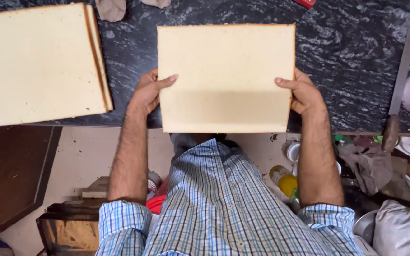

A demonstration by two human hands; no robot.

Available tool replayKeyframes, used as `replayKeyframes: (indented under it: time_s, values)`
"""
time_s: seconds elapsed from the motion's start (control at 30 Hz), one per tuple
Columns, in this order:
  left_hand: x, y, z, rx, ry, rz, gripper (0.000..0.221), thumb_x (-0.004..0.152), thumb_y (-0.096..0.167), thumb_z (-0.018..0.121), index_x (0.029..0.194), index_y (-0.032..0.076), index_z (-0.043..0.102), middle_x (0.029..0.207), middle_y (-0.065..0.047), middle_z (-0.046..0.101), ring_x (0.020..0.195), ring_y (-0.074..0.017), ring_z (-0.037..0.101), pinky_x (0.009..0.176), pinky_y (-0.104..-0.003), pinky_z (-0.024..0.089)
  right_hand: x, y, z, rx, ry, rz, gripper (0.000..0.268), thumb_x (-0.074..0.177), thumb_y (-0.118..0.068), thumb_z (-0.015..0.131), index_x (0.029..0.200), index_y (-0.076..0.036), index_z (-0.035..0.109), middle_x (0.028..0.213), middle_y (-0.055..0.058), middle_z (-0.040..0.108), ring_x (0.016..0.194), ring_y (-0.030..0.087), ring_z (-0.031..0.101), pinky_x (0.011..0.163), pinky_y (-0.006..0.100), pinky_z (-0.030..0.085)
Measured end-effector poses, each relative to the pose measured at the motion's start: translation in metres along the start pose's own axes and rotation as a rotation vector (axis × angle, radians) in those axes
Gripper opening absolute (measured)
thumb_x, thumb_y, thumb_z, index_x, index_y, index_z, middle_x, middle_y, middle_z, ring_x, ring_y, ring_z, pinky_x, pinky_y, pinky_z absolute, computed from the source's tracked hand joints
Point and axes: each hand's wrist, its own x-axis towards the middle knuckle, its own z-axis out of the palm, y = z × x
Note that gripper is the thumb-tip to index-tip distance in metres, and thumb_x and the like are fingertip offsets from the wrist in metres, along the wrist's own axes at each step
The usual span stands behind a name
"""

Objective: The person is preparing cake layers by spreading a red liquid/syrup over the sponge cake.

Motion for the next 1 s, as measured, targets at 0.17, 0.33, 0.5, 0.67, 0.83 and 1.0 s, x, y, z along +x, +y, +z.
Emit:
replayKeyframes:
  time_s: [0.17, 0.33, 0.5, 0.67, 0.83, 1.0]
  values:
    - [-0.003, -0.002, 0.009, 0.069, 0.064, 0.083, 0.039, 0.089, 0.005, 0.076, 0.124, -0.006, 0.066, 0.114, -0.018, 0.076, 0.097, -0.0217, 0.076, 0.086, -0.033, 0.064, 0.008, 0.007, -0.012, 0.099, -0.073, -0.022, 0.054, 0.09, -0.001, 0.069, 0.143, -0.002, 0.056, 0.124, 0.014, 0.072, 0.108, 0.023, 0.073, 0.094, 0.038, 0.062]
    - [-0.003, -0.001, 0.011, 0.071, 0.096, 0.082, 0.038, 0.089, 0.006, 0.076, 0.123, -0.007, 0.066, 0.114, -0.019, 0.076, 0.098, -0.0228, 0.076, 0.088, -0.034, 0.064, 0.014, 0.007, -0.018, 0.149, -0.091, -0.004, 0.05, 0.092, -0.001, 0.067, 0.141, -0.001, 0.057, 0.124, 0.015, 0.072, 0.106, 0.024, 0.074, 0.093, 0.038, 0.063]
    - [-0.011, -0.005, 0.022, 0.13, 0.144, 0.12, 0.043, 0.088, 0.007, 0.077, 0.127, -0.007, 0.062, 0.114, -0.019, 0.076, 0.098, -0.0227, 0.077, 0.088, -0.034, 0.064, 0.004, 0.007, -0.005, 0.091, -0.071, -0.065, 0.047, 0.093, -0.001, 0.068, 0.138, 0.001, 0.058, 0.12, 0.014, 0.074, 0.103, 0.023, 0.075, 0.09, 0.038, 0.065]
    - [-0.066, -0.01, 0.066, 1.064, 0.553, 0.543, 0.083, 0.083, 0.033, 0.085, 0.145, -0.003, 0.045, 0.141, -0.026, 0.053, 0.131, -0.0368, 0.052, 0.109, -0.052, 0.045, -0.046, -0.012, 0.017, -0.667, 0.446, -0.464, 0.057, 0.091, -0.004, 0.081, 0.14, 0.004, 0.053, 0.123, 0.021, 0.069, 0.105, 0.028, 0.069, 0.083, 0.037, 0.058]
    - [-0.082, -0.068, 0.122, 1.711, 0.029, 0.628, 0.117, 0.071, 0.069, 0.081, 0.161, 0.016, 0.027, 0.168, -0.02, 0.007, 0.154, -0.0462, 0.003, 0.119, -0.074, 0.007, -0.069, 0.023, -0.012, -0.574, 0.317, -0.533, 0.079, 0.09, -0.006, 0.081, 0.156, 0.0, 0.039, 0.15, 0.024, 0.05, 0.13, 0.033, 0.056, 0.103, 0.039, 0.055]
    - [-0.066, -0.111, 0.145, 1.848, -0.025, 0.709, 0.116, 0.071, 0.08, 0.066, 0.164, 0.025, 0.024, 0.172, -0.012, 0.006, 0.157, -0.0419, 0.005, 0.122, -0.073, 0.008, -0.1, 0.049, 0.001, -0.563, 0.061, -0.466, 0.116, 0.073, -0.014, 0.085, 0.165, -0.005, 0.015, 0.169, 0.022, 0.029, 0.153, 0.037, 0.037, 0.119, 0.045, 0.039]
